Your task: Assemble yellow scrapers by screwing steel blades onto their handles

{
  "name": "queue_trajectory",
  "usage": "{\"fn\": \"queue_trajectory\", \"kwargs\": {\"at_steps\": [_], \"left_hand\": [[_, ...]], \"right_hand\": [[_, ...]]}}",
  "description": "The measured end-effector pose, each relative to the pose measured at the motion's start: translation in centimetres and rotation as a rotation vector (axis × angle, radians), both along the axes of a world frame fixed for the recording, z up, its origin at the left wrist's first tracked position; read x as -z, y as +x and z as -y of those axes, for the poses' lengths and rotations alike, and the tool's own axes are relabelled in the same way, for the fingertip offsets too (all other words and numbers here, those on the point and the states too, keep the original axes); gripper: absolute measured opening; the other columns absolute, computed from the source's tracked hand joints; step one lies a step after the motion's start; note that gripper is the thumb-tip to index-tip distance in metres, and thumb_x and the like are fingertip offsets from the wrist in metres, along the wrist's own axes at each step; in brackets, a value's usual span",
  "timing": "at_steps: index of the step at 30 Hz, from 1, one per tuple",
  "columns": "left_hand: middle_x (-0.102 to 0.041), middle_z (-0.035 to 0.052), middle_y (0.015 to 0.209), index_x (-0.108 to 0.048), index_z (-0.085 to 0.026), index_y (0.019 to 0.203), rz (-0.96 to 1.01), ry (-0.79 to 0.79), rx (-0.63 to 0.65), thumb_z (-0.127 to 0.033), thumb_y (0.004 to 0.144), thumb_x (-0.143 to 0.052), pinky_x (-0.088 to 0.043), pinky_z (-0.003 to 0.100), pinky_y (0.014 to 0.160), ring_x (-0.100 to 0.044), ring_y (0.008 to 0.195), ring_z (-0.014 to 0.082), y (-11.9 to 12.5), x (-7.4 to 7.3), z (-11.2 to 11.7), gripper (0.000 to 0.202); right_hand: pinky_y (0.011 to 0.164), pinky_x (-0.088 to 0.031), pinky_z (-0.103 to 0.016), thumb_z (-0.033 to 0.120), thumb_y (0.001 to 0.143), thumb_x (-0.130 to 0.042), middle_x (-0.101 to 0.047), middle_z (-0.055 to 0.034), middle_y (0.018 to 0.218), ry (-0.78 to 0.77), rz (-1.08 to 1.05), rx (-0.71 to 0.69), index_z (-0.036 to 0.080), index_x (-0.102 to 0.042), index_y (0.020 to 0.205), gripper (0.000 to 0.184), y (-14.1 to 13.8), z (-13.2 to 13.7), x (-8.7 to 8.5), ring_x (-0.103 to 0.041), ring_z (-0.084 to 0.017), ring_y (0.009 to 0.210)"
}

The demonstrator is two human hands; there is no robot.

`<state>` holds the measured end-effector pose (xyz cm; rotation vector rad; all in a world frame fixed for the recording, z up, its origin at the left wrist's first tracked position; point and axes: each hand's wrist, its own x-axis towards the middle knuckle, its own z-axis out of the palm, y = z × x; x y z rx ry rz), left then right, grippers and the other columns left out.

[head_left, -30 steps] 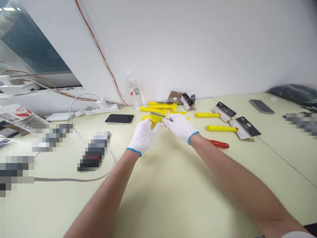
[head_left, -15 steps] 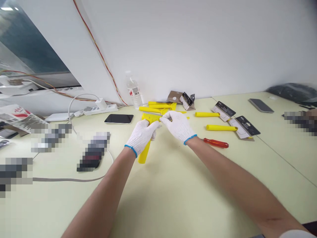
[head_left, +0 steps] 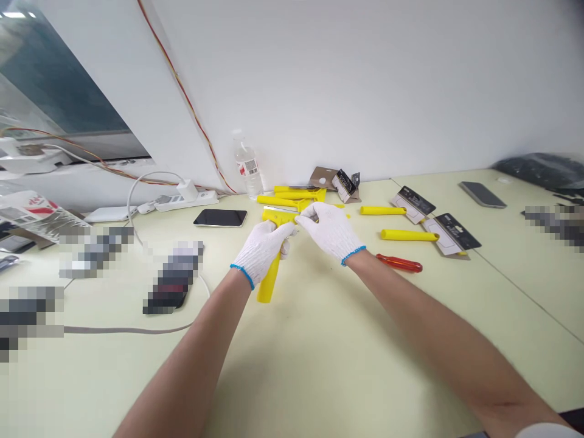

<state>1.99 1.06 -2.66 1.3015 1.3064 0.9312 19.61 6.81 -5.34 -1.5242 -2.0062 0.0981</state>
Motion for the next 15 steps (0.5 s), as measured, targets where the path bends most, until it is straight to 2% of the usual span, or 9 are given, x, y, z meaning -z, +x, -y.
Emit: {"fn": "queue_trajectory", "kwargs": {"at_steps": [4,9,12,15], "left_hand": [[-0.053,-0.0007,0.057,-0.061,-0.016,0.084,0.062,-0.103,-0.054,-0.033,0.087,-0.065,-0.041,0.023,0.051,-0.047,0.050,0.0092,0.2,0.1,-0.4,0.018],[-0.054,0.0008,0.057,-0.062,-0.017,0.082,0.073,-0.091,-0.061,-0.036,0.085,-0.068,-0.043,0.024,0.050,-0.049,0.049,0.0107,-0.3,0.5,-0.6,0.021],[-0.058,0.0025,0.060,-0.062,-0.017,0.083,0.055,-0.033,-0.047,-0.037,0.086,-0.068,-0.044,0.025,0.051,-0.052,0.051,0.0110,-1.0,0.8,-0.6,0.022],[-0.059,0.0031,0.060,-0.061,-0.016,0.081,0.034,-0.013,-0.063,-0.035,0.088,-0.068,-0.043,0.025,0.051,-0.053,0.052,0.0111,-1.5,1.0,-0.8,0.021]], "right_hand": [[0.065,-0.051,-0.033,0.071,0.094,-0.018,-0.075,-0.0187,0.081,-0.004,0.003,-0.017,0.027,-0.083,0.080,0.079,0.5,0.9,-0.6,-0.076,-0.021,0.088],[0.070,-0.052,-0.036,0.068,0.094,-0.019,-0.075,-0.0195,0.088,-0.011,0.029,-0.021,0.027,-0.084,0.094,0.076,1.6,1.7,-2.4,-0.074,-0.021,0.089],[0.073,-0.048,-0.043,0.069,0.092,-0.026,-0.075,-0.0198,0.086,-0.025,0.069,0.026,0.027,-0.082,0.087,0.070,3.4,2.0,-3.8,-0.073,-0.024,0.091],[0.072,-0.043,-0.046,0.070,0.090,-0.038,-0.071,-0.0186,0.075,-0.088,0.138,0.088,0.024,-0.077,0.073,0.063,6.5,3.5,-4.8,-0.069,-0.028,0.088]]}}
